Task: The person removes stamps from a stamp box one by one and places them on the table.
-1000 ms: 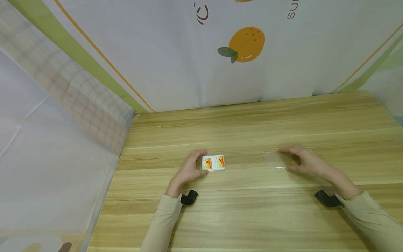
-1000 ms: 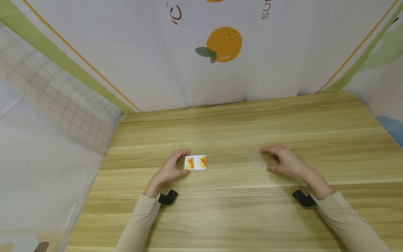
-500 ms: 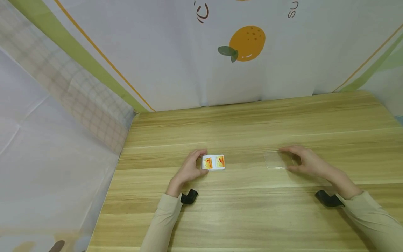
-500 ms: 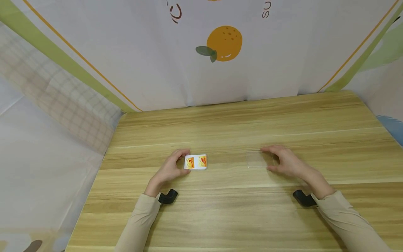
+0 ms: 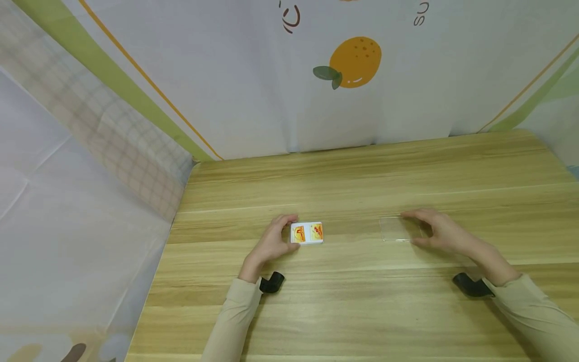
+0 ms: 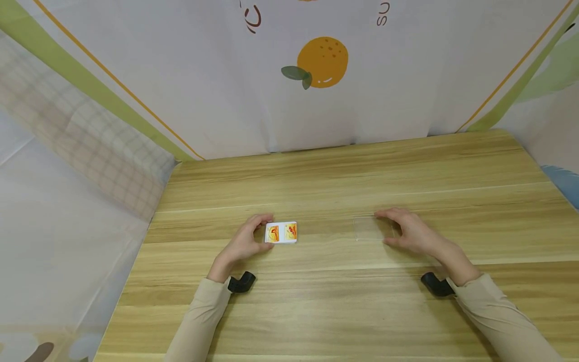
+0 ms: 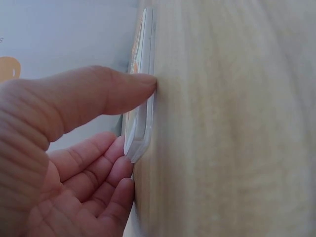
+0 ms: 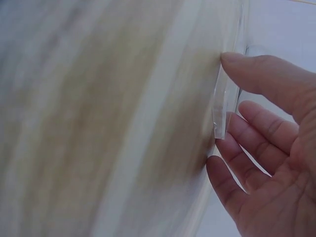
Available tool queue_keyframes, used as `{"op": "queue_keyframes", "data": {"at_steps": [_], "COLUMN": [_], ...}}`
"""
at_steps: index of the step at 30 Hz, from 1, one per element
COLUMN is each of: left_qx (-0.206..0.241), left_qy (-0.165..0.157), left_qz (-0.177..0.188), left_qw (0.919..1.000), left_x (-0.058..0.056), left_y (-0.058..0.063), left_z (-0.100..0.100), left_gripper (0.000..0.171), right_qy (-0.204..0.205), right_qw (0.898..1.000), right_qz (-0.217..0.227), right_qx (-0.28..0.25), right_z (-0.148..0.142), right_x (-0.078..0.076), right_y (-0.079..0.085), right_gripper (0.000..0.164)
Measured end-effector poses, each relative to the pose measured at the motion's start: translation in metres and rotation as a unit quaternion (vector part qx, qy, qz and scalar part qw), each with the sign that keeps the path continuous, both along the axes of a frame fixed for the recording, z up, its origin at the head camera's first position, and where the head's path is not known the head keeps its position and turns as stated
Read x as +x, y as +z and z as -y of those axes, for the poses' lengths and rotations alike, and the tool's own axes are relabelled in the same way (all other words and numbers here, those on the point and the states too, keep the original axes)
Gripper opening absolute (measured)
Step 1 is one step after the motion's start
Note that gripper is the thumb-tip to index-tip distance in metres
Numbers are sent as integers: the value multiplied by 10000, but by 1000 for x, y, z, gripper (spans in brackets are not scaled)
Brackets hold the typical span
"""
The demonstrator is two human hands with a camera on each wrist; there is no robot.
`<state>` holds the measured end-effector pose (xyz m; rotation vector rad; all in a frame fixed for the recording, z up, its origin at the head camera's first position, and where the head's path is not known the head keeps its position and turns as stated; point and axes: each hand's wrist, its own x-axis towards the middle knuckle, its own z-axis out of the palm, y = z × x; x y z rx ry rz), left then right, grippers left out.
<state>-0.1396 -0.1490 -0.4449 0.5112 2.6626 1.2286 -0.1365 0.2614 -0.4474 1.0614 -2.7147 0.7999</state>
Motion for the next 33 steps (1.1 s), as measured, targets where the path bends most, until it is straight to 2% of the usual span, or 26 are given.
{"op": "queue_keyframes", "data": {"at_steps": [33], "left_qx": [6], "left_qy": [10], "left_qz": [-14], "left_qw": [10000], "left_x": [-1], "left_y": [-2], "left_z": [1], "left_gripper": [66], "right_qy": [35], "right_qw": [10000], "right_qz": [18], "right_qx": [-17], "right_z": [1], "right_x": [0], "right_y": [1], "right_gripper": [64]}}
